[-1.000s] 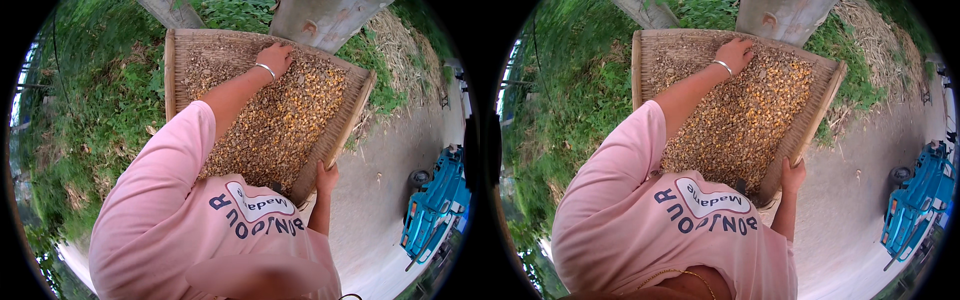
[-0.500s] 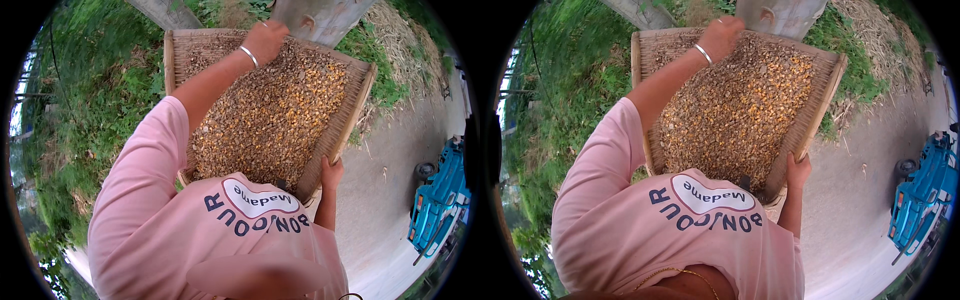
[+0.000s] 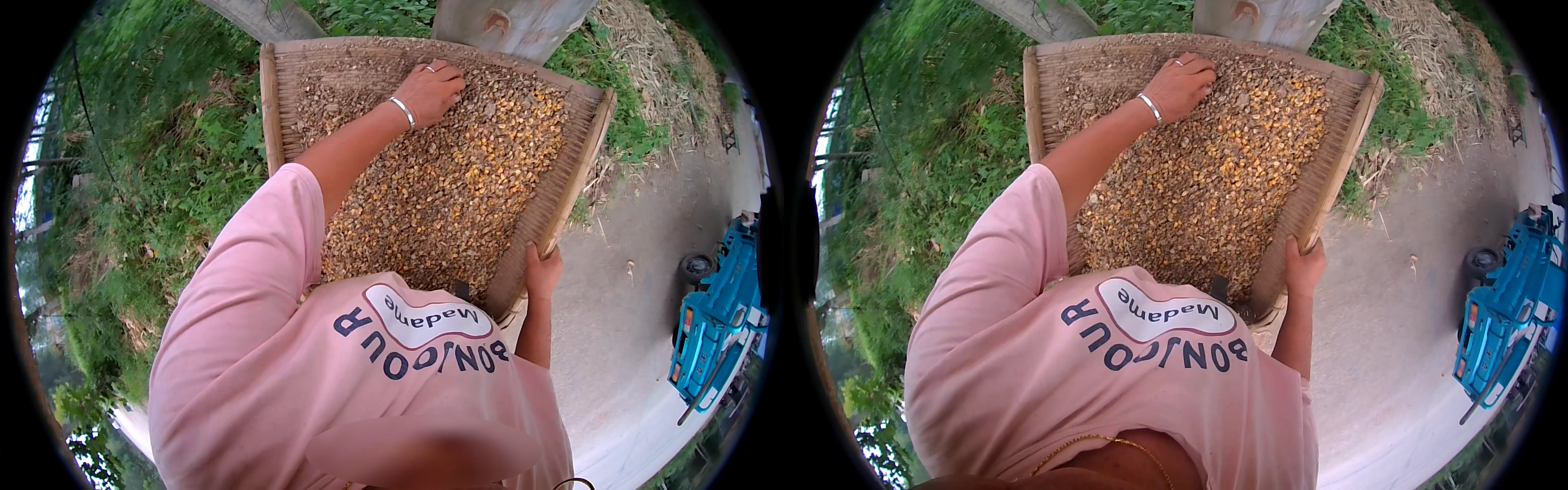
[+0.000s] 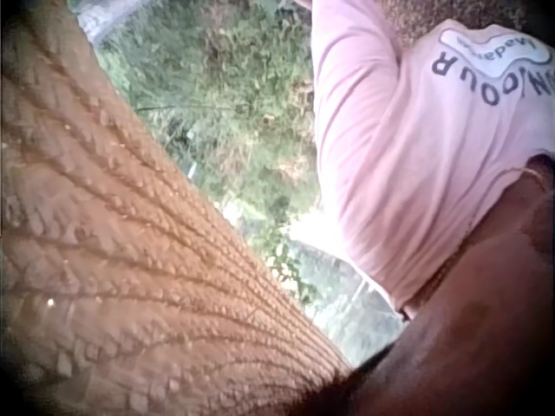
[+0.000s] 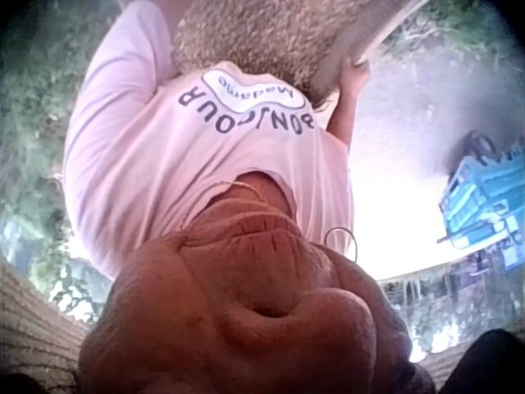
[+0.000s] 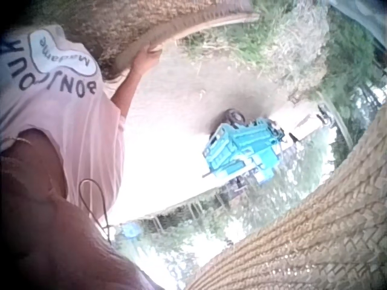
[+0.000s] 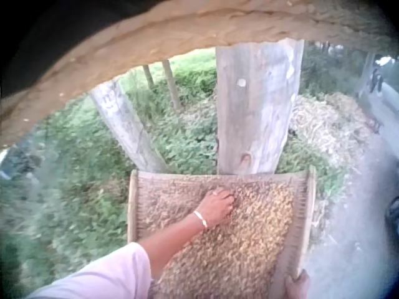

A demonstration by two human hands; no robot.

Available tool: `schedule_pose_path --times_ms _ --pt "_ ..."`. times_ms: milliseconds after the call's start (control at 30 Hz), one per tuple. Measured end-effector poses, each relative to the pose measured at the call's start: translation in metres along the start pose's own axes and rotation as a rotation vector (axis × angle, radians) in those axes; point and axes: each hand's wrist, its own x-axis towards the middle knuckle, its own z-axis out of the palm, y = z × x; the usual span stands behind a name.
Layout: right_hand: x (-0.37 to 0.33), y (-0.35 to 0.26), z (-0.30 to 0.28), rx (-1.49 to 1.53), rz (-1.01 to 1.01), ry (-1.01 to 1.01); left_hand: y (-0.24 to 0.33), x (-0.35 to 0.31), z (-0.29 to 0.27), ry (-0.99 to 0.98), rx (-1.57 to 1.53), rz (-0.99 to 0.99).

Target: The person manually winnows grain in a large woven tray outdoors. They repeatedly sift the grain with their hands to remove debris and shake the tray to separate lighter chaff from the heavier kernels.

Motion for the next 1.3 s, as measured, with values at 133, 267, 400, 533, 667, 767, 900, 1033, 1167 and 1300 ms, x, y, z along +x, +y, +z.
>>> schedule_pose_path --times_ms 133,267,400,533,667,767,900,1033,1167,1300 --pt "0.001 0.001 -0.001 0.067 -0.026 -0.019 -0.001 -0.018 -0.003 -0.028 0.019 -0.072" --pt "-0.001 -0.001 -0.002 0.027 -0.022 -0.017 0.002 -0.023 -0.005 -0.112 -0.109 -0.26" --pt "0.002 0.004 0.0 0.034 -0.028 -0.033 -0.016 -0.014 -0.007 -0.104 -0.299 -0.434" --pt "-0.002 0.004 -0.003 0.073 -0.022 -0.012 -0.013 0.002 -0.029 -0.402 -0.671 -0.729" --pt "-0.002 -0.004 -0.005 0.093 -0.022 -0.01 -0.051 0.023 -0.043 -0.393 -0.73 -0.692" --pt "0.002 -0.014 0.002 0.091 -0.039 -0.05 -0.13 0.043 -0.084 0.545 -1.565 -0.779" --pt "-0.003 0.009 -0.008 0.037 0.009 -0.005 -0.053 0.018 -0.09 0.351 -0.614 -0.941" --pt "-0.003 -0.001 -0.004 0.064 -0.028 -0.016 -0.051 -0.056 -0.072 -0.106 0.0 -0.83" --pt "-0.004 -0.002 -0.005 0.023 -0.052 -0.002 -0.034 -0.071 -0.05 -0.16 0.044 -0.877" --pt "-0.003 0.003 -0.009 0.011 -0.018 -0.012 0.001 -0.043 -0.04 -0.276 -0.027 -0.833"
